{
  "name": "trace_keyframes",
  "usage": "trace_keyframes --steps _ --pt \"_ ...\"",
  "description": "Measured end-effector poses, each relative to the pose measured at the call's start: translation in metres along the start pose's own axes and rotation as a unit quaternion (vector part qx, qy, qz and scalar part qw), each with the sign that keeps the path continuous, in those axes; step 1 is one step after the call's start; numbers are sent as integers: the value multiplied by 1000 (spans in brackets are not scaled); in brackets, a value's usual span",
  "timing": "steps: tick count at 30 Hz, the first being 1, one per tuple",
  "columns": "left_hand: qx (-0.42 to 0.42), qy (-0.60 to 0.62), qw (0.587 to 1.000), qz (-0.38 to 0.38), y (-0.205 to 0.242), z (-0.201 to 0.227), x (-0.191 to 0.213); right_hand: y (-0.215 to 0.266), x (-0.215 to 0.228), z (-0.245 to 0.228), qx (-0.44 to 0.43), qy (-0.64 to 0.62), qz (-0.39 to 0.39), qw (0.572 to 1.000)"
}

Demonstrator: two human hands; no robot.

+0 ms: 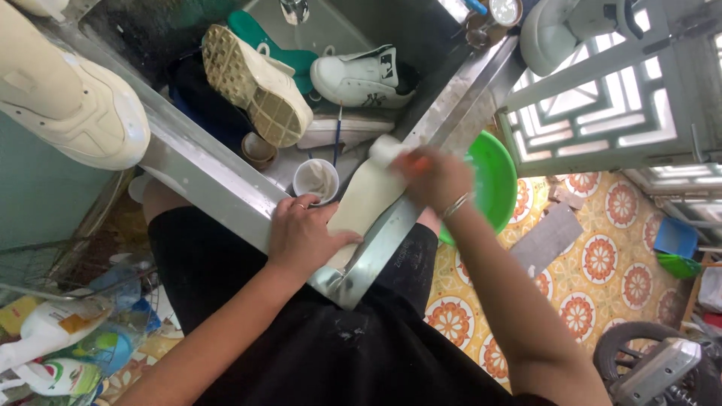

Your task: Clean and brush shoes and shoe insoles using detergent solution and a toothbrush.

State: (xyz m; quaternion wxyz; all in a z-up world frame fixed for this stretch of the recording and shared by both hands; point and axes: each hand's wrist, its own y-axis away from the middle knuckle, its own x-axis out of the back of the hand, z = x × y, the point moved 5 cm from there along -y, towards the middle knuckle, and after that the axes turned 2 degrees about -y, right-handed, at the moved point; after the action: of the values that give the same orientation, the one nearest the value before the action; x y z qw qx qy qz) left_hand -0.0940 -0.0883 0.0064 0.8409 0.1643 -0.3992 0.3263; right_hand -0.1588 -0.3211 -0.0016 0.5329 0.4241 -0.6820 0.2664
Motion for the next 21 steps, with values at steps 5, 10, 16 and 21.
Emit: trace_keyframes --steps 5,10,16,21 --pt "-10 3 1000 20 2 -3 -3 16 -6 -12 166 -62 -11 984" --pt "-12 -7 1000 16 -1 -1 -1 21 -6 -27 125 -62 -8 990" --pt "-13 -15 1000 21 0 -4 -3 -1 12 33 -17 -17 113 993" --pt "0 -1 1000 4 -2 -2 -3 36 3 -14 76 -88 35 993"
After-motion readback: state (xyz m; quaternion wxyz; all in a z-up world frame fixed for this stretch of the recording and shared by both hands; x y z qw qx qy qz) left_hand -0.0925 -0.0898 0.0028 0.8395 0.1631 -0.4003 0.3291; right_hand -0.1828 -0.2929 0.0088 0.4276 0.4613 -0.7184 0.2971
